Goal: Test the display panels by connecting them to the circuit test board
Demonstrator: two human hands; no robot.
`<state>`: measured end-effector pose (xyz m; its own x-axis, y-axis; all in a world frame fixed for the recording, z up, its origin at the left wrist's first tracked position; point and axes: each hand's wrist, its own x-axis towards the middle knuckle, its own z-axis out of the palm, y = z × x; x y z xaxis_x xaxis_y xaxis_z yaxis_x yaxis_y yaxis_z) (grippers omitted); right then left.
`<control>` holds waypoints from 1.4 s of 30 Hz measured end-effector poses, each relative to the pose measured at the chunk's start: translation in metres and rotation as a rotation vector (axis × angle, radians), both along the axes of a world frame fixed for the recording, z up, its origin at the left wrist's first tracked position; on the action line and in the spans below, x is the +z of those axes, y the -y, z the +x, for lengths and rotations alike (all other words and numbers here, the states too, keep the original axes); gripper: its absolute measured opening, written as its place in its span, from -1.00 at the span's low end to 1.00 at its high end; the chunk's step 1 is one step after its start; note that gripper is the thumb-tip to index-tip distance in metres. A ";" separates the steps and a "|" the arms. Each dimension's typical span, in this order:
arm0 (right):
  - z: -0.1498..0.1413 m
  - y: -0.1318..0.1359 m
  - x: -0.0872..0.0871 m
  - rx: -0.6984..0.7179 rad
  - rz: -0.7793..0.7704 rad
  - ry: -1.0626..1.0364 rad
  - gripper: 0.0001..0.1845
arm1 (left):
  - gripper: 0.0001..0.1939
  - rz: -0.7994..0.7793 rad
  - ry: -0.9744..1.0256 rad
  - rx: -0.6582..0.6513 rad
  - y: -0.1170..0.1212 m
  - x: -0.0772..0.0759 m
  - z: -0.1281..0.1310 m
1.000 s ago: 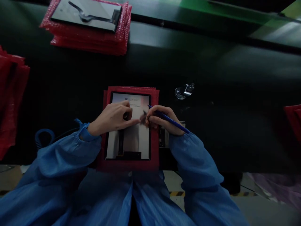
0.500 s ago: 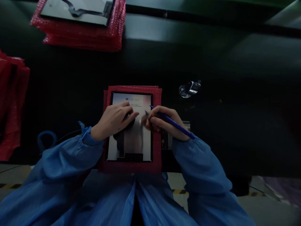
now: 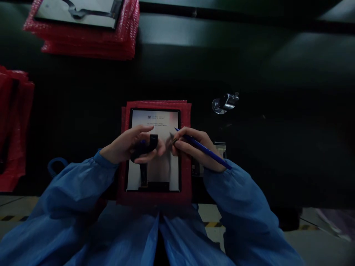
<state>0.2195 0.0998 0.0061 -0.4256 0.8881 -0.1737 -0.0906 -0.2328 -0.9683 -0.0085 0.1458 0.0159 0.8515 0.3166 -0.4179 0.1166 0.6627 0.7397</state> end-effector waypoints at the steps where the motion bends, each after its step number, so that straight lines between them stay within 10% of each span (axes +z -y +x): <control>1: -0.001 0.001 0.001 -0.001 0.005 0.015 -0.78 | -0.42 -0.012 0.010 0.004 -0.001 0.000 -0.001; 5: -0.003 0.004 0.003 -0.012 0.030 0.075 -0.79 | -0.63 0.017 -0.007 0.110 0.001 -0.001 -0.003; 16: -0.003 0.006 0.005 -0.038 0.129 0.249 -0.81 | -0.87 0.808 -0.289 0.361 0.019 0.010 0.012; 42: -0.004 0.005 -0.001 -0.043 0.116 0.311 -0.77 | -0.77 1.031 -0.426 0.390 0.024 -0.003 0.014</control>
